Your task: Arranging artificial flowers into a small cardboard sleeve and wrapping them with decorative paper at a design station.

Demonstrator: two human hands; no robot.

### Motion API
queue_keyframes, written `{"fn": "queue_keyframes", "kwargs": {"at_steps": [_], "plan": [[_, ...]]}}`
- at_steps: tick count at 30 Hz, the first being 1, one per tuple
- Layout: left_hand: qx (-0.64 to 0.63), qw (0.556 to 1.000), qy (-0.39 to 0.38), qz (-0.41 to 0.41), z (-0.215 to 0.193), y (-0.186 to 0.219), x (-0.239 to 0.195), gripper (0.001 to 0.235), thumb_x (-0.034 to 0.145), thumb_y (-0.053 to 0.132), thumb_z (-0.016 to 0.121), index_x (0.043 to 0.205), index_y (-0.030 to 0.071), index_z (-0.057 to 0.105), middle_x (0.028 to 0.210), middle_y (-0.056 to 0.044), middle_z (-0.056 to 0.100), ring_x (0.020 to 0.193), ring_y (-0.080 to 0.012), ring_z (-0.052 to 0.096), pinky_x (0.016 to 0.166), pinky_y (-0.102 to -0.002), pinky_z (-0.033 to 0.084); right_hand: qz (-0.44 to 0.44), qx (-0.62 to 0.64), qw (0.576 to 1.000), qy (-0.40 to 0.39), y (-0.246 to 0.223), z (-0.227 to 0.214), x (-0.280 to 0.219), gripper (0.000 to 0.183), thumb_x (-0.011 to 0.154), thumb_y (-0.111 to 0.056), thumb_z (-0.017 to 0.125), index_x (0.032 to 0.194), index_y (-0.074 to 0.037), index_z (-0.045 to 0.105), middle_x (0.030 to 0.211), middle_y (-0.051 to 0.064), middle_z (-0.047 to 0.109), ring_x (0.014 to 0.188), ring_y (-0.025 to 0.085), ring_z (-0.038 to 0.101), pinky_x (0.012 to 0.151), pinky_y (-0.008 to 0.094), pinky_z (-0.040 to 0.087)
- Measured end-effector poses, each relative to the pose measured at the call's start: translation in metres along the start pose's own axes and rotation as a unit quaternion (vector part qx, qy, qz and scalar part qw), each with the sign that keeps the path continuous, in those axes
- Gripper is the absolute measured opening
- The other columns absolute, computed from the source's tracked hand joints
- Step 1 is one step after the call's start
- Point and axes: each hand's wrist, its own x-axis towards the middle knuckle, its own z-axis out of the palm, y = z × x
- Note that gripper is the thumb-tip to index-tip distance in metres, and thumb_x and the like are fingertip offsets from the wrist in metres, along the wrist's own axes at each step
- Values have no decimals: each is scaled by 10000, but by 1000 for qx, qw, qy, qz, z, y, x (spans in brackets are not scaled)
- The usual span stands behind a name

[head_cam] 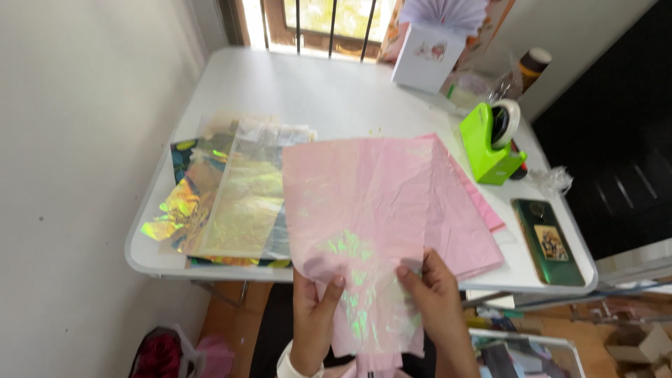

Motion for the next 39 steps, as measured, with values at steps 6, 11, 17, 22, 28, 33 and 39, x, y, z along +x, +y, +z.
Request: {"fn": "queue_keyframes", "kwargs": {"at_steps": [6,11,17,22,28,33,39], "plan": [[-143,968,125,-164,8,7,3,603,792,65,741,1351,83,517,1256,-231,732,1078,-324,710,920,-447,571,25,24,999,-24,-19,32,-20,513,831,12,728,1336,-23,639,1291,125,762,1167,204,686,1014,354,544],[-163,964,152,-144,16,21,2,909,724,234,705,1556,218,340,1447,-173,601,1223,-311,634,998,-459,510,53,18,998,3,-7,29,-22,532,795,25,777,1299,-38,619,1140,157,773,1002,221,709,879,345,568],[-209,921,259,-200,56,87,0,741,874,357,453,1610,281,409,1318,-76,513,1175,-278,560,970,-436,442,96,-73,993,17,-16,37,-26,439,828,-72,755,1243,-109,616,889,135,737,732,230,692,589,334,541],[-95,976,122,-150,0,-12,8,815,763,139,409,1570,249,438,1713,76,350,1582,-64,257,1236,-321,229,100,-69,991,53,-6,30,-22,427,852,-17,721,1259,-116,639,868,134,738,693,225,670,581,336,560],[-274,943,85,-172,-12,-52,14,641,814,-78,670,1427,-7,495,1253,-309,716,1072,-374,689,916,-470,547,12,-73,996,39,10,17,-14,579,770,-40,742,1331,-86,606,1055,123,774,858,229,737,704,321,600],[-259,939,88,-206,-13,-50,14,381,821,-10,759,1186,-20,655,1061,-249,762,931,-340,704,840,-454,563,33,-7,997,73,16,10,-13,861,620,20,801,1430,-96,535,1226,221,708,950,334,728,769,401,563],[-225,948,80,-211,-8,-32,12,517,785,94,782,1270,-26,650,1122,-243,769,978,-320,700,853,-419,554,97,-134,986,19,21,-2,-13,683,708,-22,792,1352,-142,599,1079,180,770,739,292,756,595,320,539]]}}
